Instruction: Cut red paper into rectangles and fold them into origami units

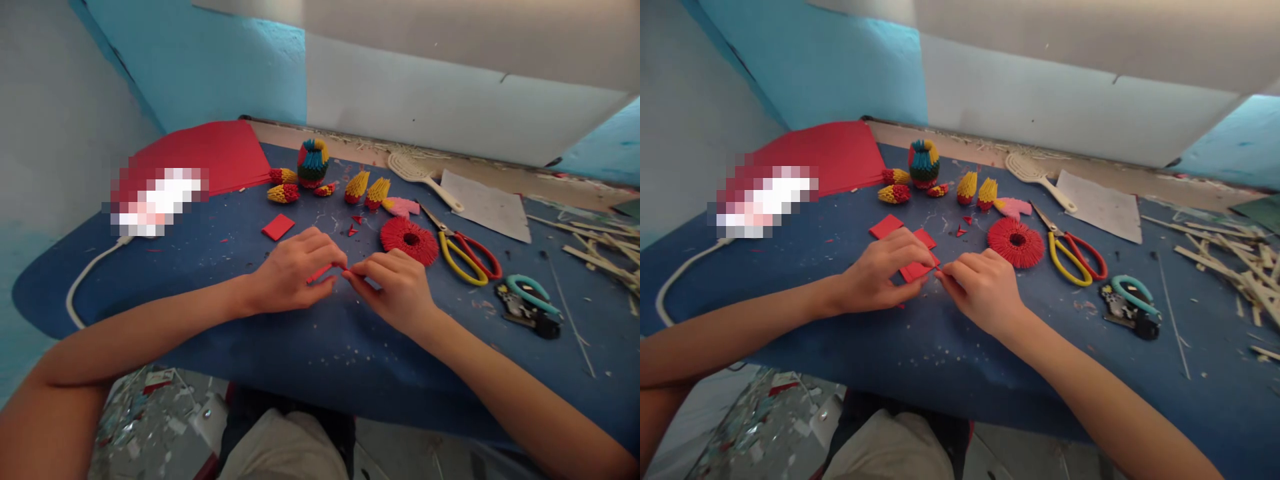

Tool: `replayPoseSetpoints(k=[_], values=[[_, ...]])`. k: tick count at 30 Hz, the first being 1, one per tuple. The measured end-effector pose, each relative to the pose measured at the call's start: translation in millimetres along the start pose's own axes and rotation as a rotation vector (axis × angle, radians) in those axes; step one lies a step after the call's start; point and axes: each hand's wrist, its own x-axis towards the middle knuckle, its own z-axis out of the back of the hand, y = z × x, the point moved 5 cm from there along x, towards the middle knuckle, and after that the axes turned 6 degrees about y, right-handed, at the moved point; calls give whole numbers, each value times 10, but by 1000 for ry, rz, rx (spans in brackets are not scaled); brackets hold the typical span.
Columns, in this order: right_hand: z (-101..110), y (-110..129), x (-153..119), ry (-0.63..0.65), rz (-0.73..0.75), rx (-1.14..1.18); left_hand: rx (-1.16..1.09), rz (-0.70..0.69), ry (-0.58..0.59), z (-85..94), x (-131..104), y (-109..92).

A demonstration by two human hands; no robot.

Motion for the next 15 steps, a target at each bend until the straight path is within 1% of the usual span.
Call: replayPoseSetpoints(k=[3,6,11,15], values=[[-22,19,-7,26,26,-71,-70,11,32,-37,2,21],[-27,41,-7,33,43,-101,-78,26,51,-65,-4,27],[-32,79,-2,64,68,-176,-2,30,102,-105,-14,13],[-24,124,10,63,83,-265,125,-4,92,-114,-16,-26]])
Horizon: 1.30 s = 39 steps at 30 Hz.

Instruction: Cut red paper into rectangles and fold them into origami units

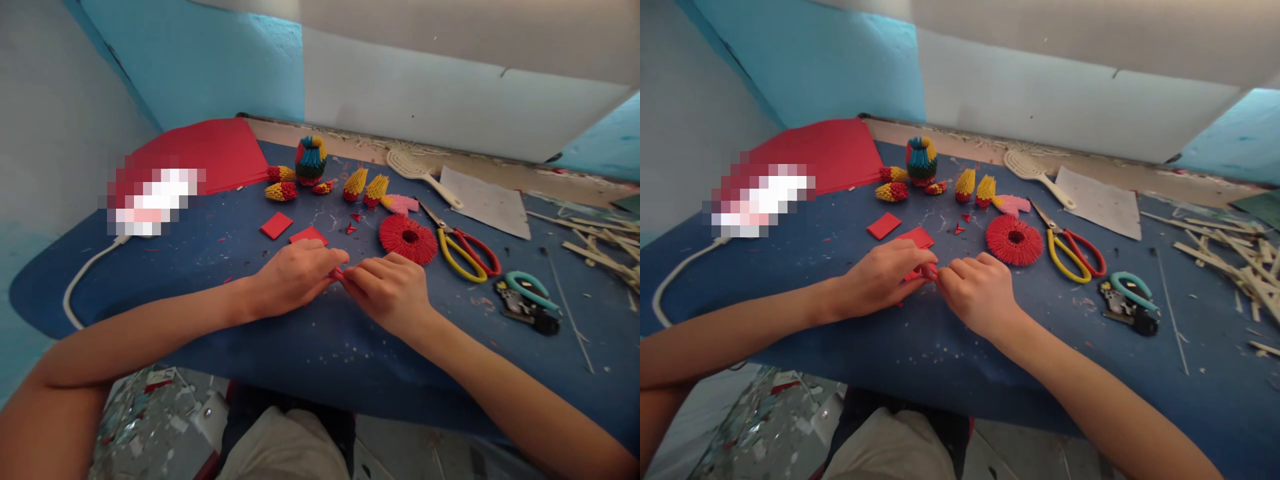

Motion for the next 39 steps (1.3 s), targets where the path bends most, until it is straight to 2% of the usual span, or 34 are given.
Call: replayPoseSetpoints(k=[4,7,11,16,21,24,26,30,36,39], values=[[21,32,7,-12,21,-51,114,-30,6,-2,0,-46],[15,20,1,3,23,-12,121,-38,13,-4,0,-59],[-6,-72,-18,-2,-57,162,55,-58,12,-9,-1,-51],[-41,-184,-24,3,-213,460,-19,-107,-101,46,-17,-75],[-45,-212,-4,3,-340,729,-268,11,-192,92,-25,-20],[-71,-224,-4,22,-394,813,-485,126,-185,72,-18,64],[-79,-253,-16,9,-404,773,-573,176,-163,49,-14,108],[-97,-397,-51,-33,-443,517,-588,220,-145,36,-12,156],[-219,-625,17,86,-533,117,-581,207,-107,44,8,140],[-292,-621,77,160,-499,-17,-553,217,-82,36,16,138]])
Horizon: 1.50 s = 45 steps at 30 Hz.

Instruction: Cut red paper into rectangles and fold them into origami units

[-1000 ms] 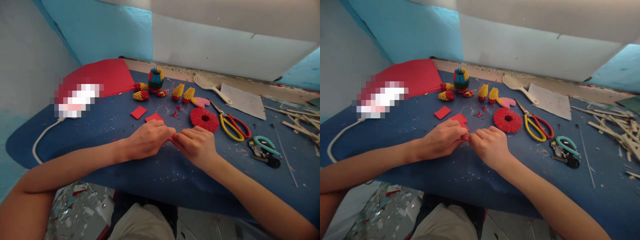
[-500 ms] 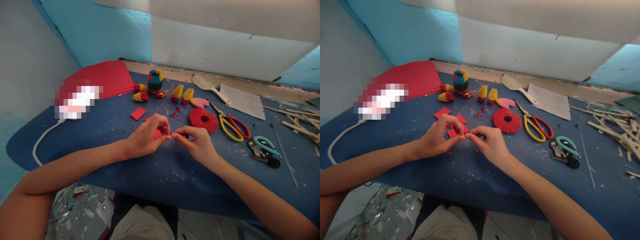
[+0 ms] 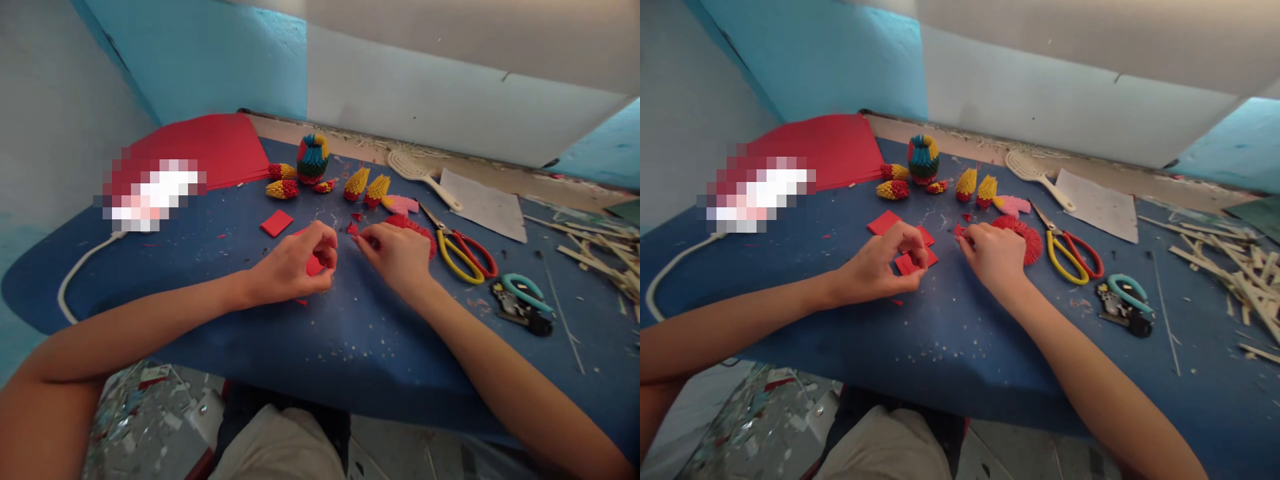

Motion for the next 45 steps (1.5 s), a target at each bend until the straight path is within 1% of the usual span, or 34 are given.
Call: replayPoseSetpoints(k=[2,4,6,9,10,12,15,19,21,25,28,30,34,36,38,40,42,45], values=[[-32,60,1,6,57,-69,11,-6,19,-13,4,-2],[-54,134,-21,2,137,-86,15,-12,34,-24,6,-3],[-80,221,-57,23,255,-38,23,-10,43,-31,8,-2],[-132,341,-115,106,445,87,40,3,53,-28,12,-4],[-146,366,-129,126,483,116,46,9,55,-24,13,-5],[-166,387,-145,144,513,141,54,23,57,-13,16,-4],[-173,384,-160,155,513,147,95,32,58,3,19,5],[-147,359,-185,164,513,176,187,-10,60,9,18,8],[-133,344,-192,162,505,198,184,-14,73,4,17,16],[-141,314,-186,177,463,234,144,25,111,-10,18,48],[-160,294,-187,207,438,232,180,32,125,-3,20,75],[-159,283,-194,207,435,216,280,2,100,35,24,90],[-157,259,-191,170,397,180,555,-84,8,171,32,113],[-168,254,-184,163,366,185,644,-71,2,226,41,143],[-164,259,-187,161,361,191,713,-46,25,246,52,170],[-108,260,-205,134,387,203,753,-25,64,231,61,191],[10,224,-227,53,394,242,757,-2,98,201,65,208],[199,88,-241,-105,291,340,759,20,147,154,65,215]])
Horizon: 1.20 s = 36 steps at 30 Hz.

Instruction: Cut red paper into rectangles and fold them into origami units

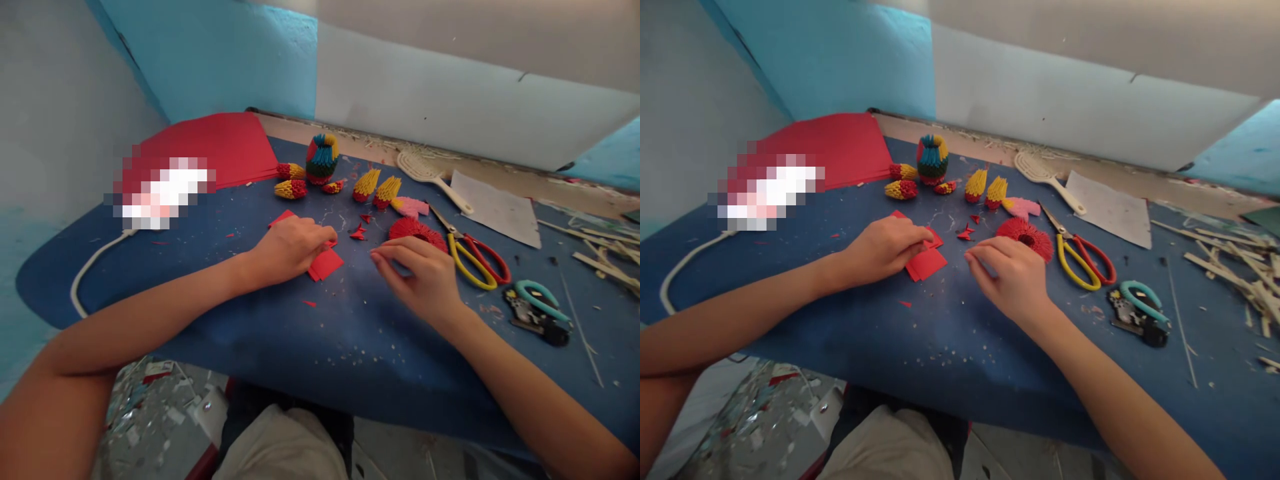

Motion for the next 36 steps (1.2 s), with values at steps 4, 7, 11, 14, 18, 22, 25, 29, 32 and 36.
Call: replayPoseSetpoints(k=[4,7,11,14,18,22,25,29,32,36], values=[[72,-98,5,-76,-124,30,50,9,61,-21,-16,-24],[80,-171,39,-67,-169,-3,46,-33,78,-36,-43,-53],[398,-529,26,-237,-368,-50,97,-75,112,-84,-64,-75],[621,-979,-44,-166,-592,-50,90,-78,113,-104,-58,-74],[542,-1371,-150,225,-741,-57,32,-60,75,-91,-37,-77],[285,-1343,-138,373,-584,-119,-46,-60,8,-46,-29,-97],[214,-1343,-160,291,-695,49,-109,-61,-17,-17,-43,-114],[267,-1226,-136,85,-836,586,-340,-1,-66,30,-30,-76],[233,-859,75,97,-709,907,-668,115,-195,83,63,66],[31,-329,449,173,-581,990,-1110,174,-180,80,258,266]])
